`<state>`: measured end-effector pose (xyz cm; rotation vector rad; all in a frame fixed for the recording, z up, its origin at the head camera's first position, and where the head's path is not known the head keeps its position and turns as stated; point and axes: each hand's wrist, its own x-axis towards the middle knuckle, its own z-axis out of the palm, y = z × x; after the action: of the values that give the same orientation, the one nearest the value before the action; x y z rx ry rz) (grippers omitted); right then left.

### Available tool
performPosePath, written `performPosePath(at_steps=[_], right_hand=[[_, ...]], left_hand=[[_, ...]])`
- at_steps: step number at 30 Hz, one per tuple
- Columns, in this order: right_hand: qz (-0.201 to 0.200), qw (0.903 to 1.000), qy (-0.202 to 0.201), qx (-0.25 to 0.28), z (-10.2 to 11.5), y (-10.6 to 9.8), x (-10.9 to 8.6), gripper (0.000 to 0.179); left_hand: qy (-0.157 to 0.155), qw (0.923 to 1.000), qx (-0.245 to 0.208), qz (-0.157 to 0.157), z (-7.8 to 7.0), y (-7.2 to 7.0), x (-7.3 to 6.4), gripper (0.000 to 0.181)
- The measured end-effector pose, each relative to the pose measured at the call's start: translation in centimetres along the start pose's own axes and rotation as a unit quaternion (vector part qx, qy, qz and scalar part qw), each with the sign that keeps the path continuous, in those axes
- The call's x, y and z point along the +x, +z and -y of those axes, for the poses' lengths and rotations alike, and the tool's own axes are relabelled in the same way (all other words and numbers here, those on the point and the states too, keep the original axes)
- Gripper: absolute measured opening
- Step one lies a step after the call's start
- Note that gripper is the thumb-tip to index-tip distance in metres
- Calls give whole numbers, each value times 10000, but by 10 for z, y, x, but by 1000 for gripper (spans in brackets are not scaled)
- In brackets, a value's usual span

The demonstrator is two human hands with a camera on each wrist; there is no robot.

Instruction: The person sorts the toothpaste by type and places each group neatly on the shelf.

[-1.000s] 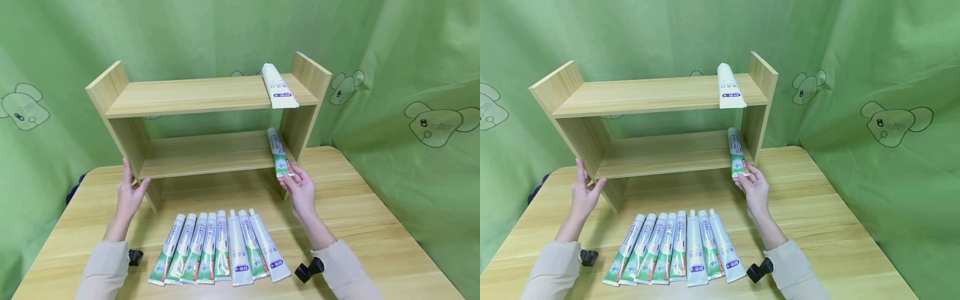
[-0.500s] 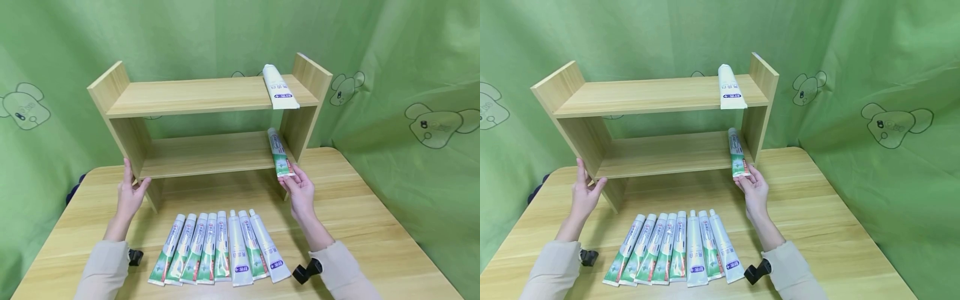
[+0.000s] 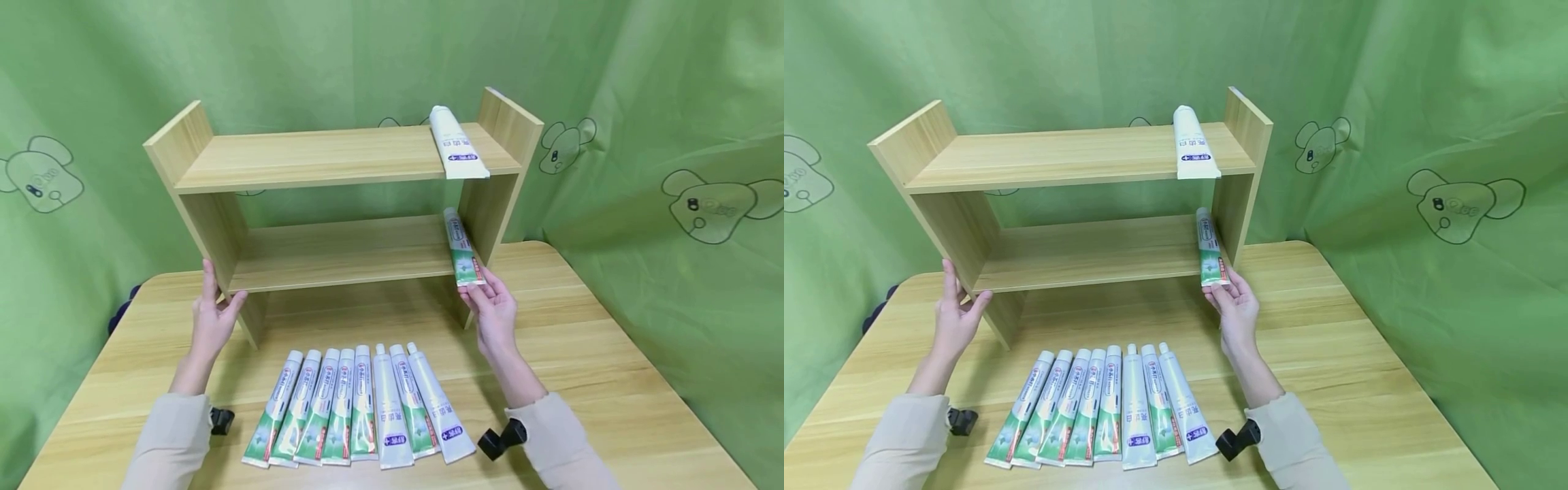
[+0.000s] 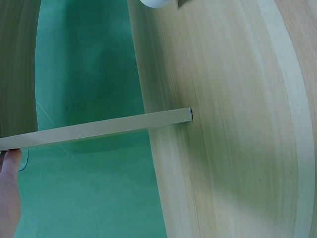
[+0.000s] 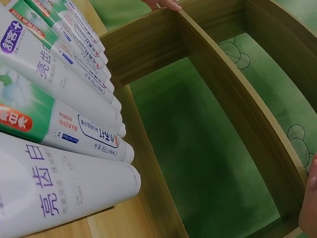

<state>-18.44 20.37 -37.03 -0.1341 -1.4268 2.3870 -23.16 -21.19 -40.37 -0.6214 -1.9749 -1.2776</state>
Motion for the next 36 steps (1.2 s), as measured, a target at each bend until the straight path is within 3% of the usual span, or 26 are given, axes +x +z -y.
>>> performPosePath(at_steps=[18,32,36], right_hand=[[435,9982,395,82,10,-6,9,51],[537,9968,535,245,9,-8,9,54],[452,9971,524,325,8,-9,8,47]], left_hand=[[68,9999,86,-68,2,0,-2,85],[133,9999,61,-46,2,0,-1,86],[125,9999,73,-47,2,0,0,84]])
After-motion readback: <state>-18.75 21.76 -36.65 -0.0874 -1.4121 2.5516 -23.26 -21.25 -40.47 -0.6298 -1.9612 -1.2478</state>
